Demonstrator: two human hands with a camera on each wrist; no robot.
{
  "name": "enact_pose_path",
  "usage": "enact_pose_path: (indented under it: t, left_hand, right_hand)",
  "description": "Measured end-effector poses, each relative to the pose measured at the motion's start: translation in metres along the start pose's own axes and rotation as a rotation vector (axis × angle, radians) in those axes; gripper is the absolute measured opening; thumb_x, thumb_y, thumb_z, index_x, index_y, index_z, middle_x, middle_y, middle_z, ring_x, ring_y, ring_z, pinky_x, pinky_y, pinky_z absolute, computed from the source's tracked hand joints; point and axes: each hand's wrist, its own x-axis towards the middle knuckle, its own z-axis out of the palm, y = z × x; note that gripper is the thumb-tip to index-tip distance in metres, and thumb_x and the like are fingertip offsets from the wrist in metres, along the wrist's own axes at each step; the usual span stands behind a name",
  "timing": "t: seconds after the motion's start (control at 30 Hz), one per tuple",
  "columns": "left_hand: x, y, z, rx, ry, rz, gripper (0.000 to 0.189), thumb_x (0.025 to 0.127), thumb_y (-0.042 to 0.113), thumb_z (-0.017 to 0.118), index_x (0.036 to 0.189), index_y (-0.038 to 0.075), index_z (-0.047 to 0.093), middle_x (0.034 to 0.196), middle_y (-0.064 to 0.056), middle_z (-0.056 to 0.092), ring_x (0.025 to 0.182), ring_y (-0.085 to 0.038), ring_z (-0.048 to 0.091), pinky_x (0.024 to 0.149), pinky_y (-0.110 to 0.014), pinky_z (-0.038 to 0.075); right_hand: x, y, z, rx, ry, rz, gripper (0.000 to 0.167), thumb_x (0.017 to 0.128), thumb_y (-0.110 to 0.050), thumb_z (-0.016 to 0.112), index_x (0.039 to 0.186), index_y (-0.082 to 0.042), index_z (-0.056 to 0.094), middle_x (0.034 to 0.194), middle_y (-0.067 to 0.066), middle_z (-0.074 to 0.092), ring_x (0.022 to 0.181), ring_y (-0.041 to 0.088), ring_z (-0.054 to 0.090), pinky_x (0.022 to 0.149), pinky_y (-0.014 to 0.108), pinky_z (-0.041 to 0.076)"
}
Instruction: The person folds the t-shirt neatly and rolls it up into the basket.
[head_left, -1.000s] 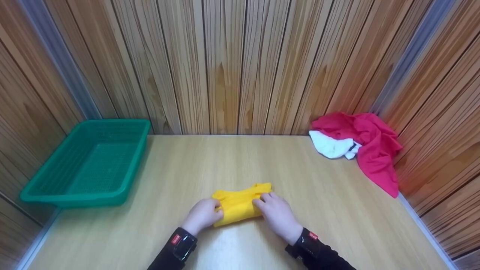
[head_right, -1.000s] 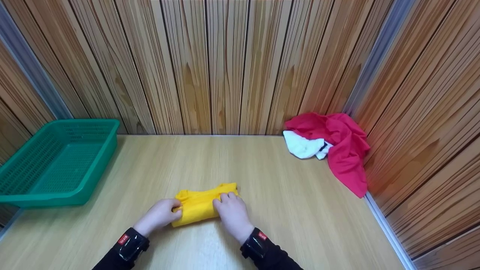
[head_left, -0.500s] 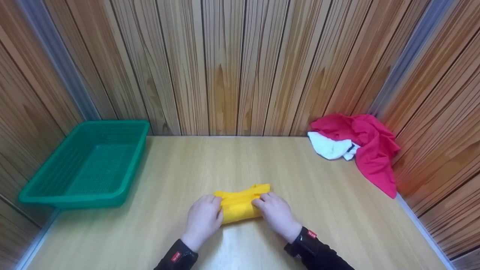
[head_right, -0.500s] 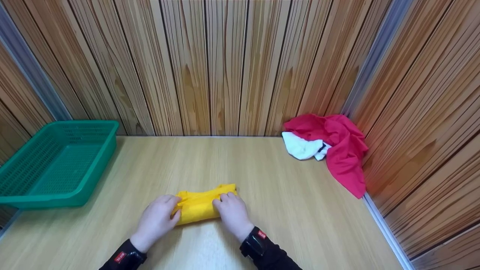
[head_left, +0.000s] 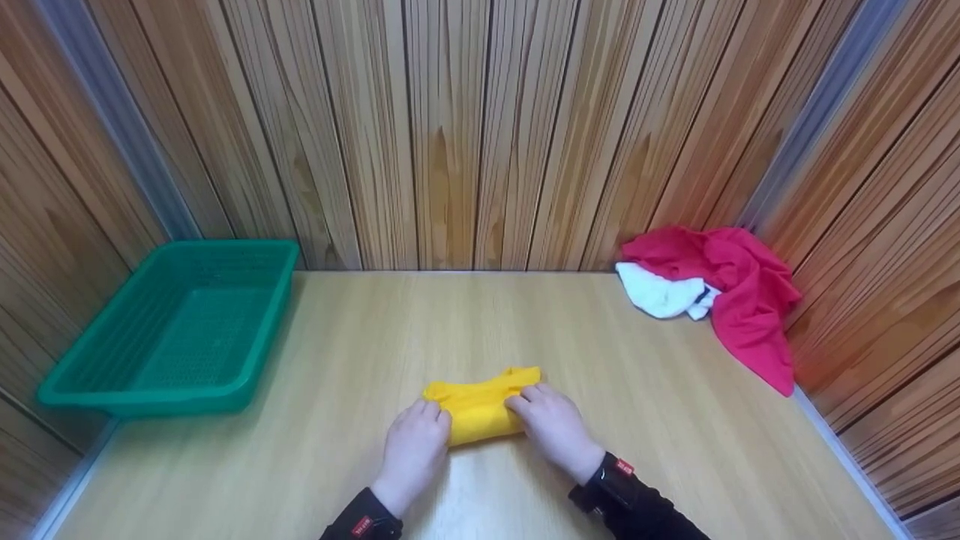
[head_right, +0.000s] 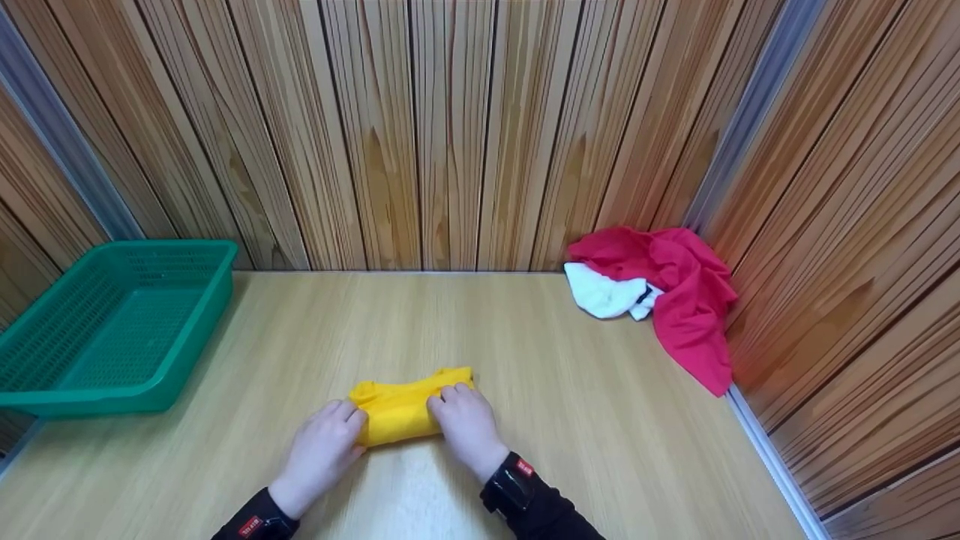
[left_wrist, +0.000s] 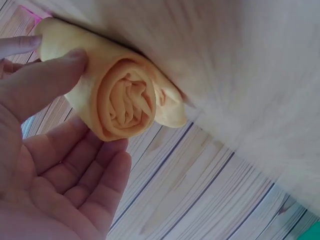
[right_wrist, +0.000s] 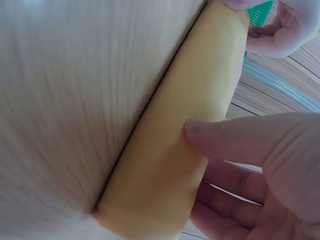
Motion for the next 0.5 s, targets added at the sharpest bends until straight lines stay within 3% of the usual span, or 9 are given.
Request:
enact_pose_path:
  t: [0.23,0.5]
  left_hand:
    - [0.0038,0.0001,0.004,0.039,-0.071,-0.003,0.026,0.065,-0.006,0.074,0.086,0.004,0.062,0.082,-0.009,0.059,0.079,-0.025,0.058,0.066,-0.035,0.05]
    - [0.005,-0.0036,0.0013,-0.088,-0.133,-0.043,0.025,0.059,0.001,0.072,0.08,0.006,0.058,0.078,-0.008,0.06,0.076,-0.026,0.058,0.068,-0.04,0.05]
  right_hand:
    - [0.0007,0.002,0.0004,-0.009,-0.009,-0.016,0.039,0.067,0.0,0.083,0.101,-0.009,0.066,0.091,0.004,0.061,0.083,0.023,0.058,0.069,0.037,0.051]
    - [-0.0017,0.0047,0.0,-0.005,-0.058,-0.037,0.04,0.068,-0.002,0.081,0.105,-0.008,0.065,0.096,0.006,0.062,0.088,0.024,0.059,0.075,0.039,0.051]
